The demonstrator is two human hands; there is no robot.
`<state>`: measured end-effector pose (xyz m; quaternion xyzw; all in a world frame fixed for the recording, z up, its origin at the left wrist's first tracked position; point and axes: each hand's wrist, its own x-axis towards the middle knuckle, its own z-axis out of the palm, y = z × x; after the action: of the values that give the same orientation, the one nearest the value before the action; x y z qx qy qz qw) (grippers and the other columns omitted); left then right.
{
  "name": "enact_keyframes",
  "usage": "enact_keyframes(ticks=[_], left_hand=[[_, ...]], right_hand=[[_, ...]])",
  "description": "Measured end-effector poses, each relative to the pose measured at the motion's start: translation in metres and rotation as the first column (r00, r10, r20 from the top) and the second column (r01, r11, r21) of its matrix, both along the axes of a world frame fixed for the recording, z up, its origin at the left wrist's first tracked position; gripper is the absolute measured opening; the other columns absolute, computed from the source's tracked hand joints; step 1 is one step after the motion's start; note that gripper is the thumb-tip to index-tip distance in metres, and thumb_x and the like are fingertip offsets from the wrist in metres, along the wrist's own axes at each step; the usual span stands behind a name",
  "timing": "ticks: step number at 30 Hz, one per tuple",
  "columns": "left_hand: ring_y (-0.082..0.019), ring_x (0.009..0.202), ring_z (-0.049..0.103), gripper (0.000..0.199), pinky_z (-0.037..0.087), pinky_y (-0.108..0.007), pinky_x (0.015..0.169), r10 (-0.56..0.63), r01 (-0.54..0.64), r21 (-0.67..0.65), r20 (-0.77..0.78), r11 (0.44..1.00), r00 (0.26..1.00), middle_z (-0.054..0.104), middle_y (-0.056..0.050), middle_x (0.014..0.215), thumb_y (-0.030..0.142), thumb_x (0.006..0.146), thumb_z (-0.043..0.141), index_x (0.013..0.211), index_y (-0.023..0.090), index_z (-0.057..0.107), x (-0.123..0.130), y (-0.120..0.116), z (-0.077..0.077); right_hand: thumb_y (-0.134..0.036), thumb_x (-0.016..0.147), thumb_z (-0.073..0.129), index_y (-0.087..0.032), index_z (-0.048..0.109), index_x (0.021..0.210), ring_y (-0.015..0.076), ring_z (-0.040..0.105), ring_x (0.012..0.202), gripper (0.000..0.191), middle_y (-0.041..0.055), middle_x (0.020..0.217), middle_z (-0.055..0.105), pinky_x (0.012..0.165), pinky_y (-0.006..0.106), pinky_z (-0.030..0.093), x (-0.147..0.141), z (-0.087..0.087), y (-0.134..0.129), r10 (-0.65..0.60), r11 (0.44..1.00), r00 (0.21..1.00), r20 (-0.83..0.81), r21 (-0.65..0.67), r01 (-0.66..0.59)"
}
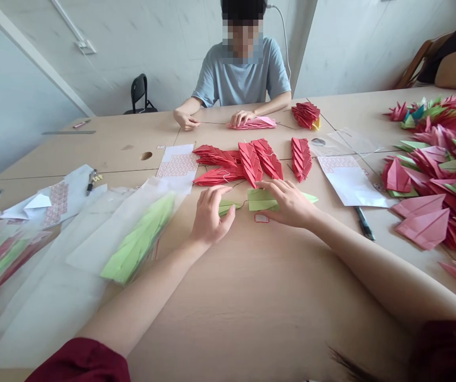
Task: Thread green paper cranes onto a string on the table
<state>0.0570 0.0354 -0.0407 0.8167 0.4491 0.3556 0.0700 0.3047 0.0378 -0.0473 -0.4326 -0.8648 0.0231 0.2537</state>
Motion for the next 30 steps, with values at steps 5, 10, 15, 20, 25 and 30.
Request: enact_keyframes(ticks=[5, 10, 15, 20, 25, 30], left_hand=[[-0.025, 0.102, 0.059, 0.024, 0.043, -0.038, 0.093, -0.052, 0.066, -0.231, 0.066, 0.971, 0.996, 0.067, -0.006, 0.102, 0.044, 0.083, 0.065, 0.091, 0.022, 0.07, 0.013, 0.011, 0.002], [-0.016, 0.068, 0.057, 0.028, 0.042, -0.028, 0.064, -0.073, 0.204, -0.45, 0.292, 0.869, 0.954, 0.066, -0.003, 0.075, 0.047, 0.078, 0.068, 0.071, 0.019, 0.069, 0.012, 0.033, -0.009], [-0.013, 0.063, 0.05, 0.029, 0.04, -0.024, 0.057, -0.083, 0.315, -0.414, 0.489, 0.854, 0.868, 0.059, -0.003, 0.07, 0.043, 0.075, 0.072, 0.067, 0.016, 0.065, 0.004, 0.044, -0.019], [-0.013, 0.068, 0.053, 0.026, 0.045, -0.024, 0.061, -0.07, 0.36, -0.428, 0.56, 0.829, 0.826, 0.061, -0.004, 0.076, 0.04, 0.072, 0.076, 0.07, 0.016, 0.068, 0.003, 0.045, -0.022], [-0.012, 0.063, 0.053, 0.025, 0.046, -0.024, 0.056, -0.062, 0.385, -0.455, 0.578, 0.803, 0.814, 0.06, -0.003, 0.073, 0.04, 0.072, 0.077, 0.071, 0.016, 0.069, 0.005, 0.041, -0.019], [-0.01, 0.058, 0.05, 0.029, 0.044, -0.023, 0.054, -0.022, 0.401, -0.502, 0.603, 0.766, 0.797, 0.056, -0.001, 0.066, 0.042, 0.069, 0.079, 0.067, 0.016, 0.066, 0.007, 0.039, -0.015]], right_hand=[[-0.044, 0.084, 0.065, -0.022, 0.037, 0.14, 0.0284, 0.054, 0.113, 0.067, 0.0113, 0.128, 0.056, 0.097, 0.044, 0.044, -0.011, -0.005, -0.005, 0.048, 0.998, 0.996, -0.081, 0.048, -0.044], [-0.052, 0.08, 0.067, -0.021, 0.036, 0.141, 0.0299, 0.05, 0.122, 0.075, 0.0123, 0.136, 0.051, 0.101, 0.048, 0.042, 0.007, 0.014, 0.002, 0.06, 0.997, 0.996, -0.063, -0.051, -0.063], [-0.046, 0.08, 0.066, -0.025, 0.048, 0.134, 0.0262, 0.058, 0.115, 0.061, 0.0087, 0.126, 0.059, 0.097, 0.044, 0.048, 0.048, 0.034, 0.016, 0.016, 0.952, 0.994, -0.11, -0.301, -0.049], [-0.049, 0.079, 0.064, -0.026, 0.061, 0.12, 0.022, 0.064, 0.103, 0.047, 0.0044, 0.113, 0.067, 0.092, 0.039, 0.051, 0.061, 0.035, 0.021, -0.024, 0.876, 0.993, -0.114, -0.482, -0.034], [-0.044, 0.08, 0.063, -0.025, 0.066, 0.104, 0.0154, 0.062, 0.072, 0.031, 0.0002, 0.09, 0.069, 0.066, 0.029, 0.049, 0.048, 0.034, 0.018, -0.036, 0.843, 0.997, -0.072, -0.538, -0.008], [-0.047, 0.083, 0.058, -0.021, 0.064, 0.087, 0.0087, 0.045, 0.048, 0.027, -0.0033, 0.065, 0.054, 0.047, 0.023, 0.034, 0.045, 0.036, 0.016, -0.084, 0.783, 0.994, -0.07, -0.621, 0.023]])
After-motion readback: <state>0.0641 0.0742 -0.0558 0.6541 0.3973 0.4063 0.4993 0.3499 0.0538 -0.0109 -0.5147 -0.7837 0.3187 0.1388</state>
